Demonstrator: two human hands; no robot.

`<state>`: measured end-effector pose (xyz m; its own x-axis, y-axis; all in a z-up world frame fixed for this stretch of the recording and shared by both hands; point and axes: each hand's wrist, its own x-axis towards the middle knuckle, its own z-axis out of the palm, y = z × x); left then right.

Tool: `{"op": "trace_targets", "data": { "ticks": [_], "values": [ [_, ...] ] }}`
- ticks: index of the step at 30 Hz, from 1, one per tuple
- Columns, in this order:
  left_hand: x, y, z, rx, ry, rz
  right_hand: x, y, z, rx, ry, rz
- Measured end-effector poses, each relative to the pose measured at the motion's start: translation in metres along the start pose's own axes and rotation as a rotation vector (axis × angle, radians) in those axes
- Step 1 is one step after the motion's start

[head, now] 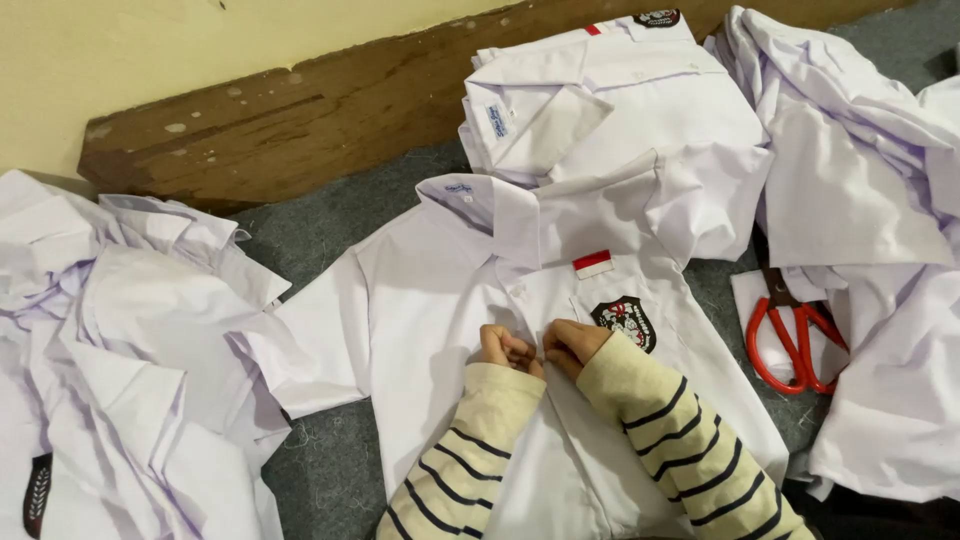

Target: A person carefully smooths and folds a white collared shirt on a work surface in a garment factory setting.

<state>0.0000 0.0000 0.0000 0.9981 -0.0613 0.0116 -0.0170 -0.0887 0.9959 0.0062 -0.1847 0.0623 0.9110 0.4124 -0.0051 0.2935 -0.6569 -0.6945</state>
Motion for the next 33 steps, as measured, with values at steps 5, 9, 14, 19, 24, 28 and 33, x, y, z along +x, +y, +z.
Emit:
{"op": "trace_targets", "data": {
  "ticks": [5,9,14,19,24,28,33],
  "values": [
    [0.004,-0.034,0.020,0.159,0.170,0.090,0.003,0.024,0.012,0.024,0.012,0.024],
    [-0.001,-0.040,0.022,0.395,0.263,0.140,0.002,0.025,0.011,0.047,-0.005,0.035],
    [-0.004,-0.057,0.025,0.538,0.277,0.154,0.003,0.021,0.013,-0.011,-0.007,0.063],
    [-0.004,-0.057,0.017,0.595,0.157,0.186,0.003,0.011,0.007,-0.012,-0.028,0.057],
    [-0.006,-0.044,0.015,0.587,0.170,0.236,0.004,0.016,0.011,0.003,-0.019,0.068],
    [-0.005,-0.064,0.017,0.598,0.175,0.253,0.004,0.017,0.011,0.013,-0.017,0.069],
    [-0.001,-0.070,0.018,0.493,0.171,0.239,0.005,0.020,0.011,0.040,-0.025,0.059]
  ]
}}
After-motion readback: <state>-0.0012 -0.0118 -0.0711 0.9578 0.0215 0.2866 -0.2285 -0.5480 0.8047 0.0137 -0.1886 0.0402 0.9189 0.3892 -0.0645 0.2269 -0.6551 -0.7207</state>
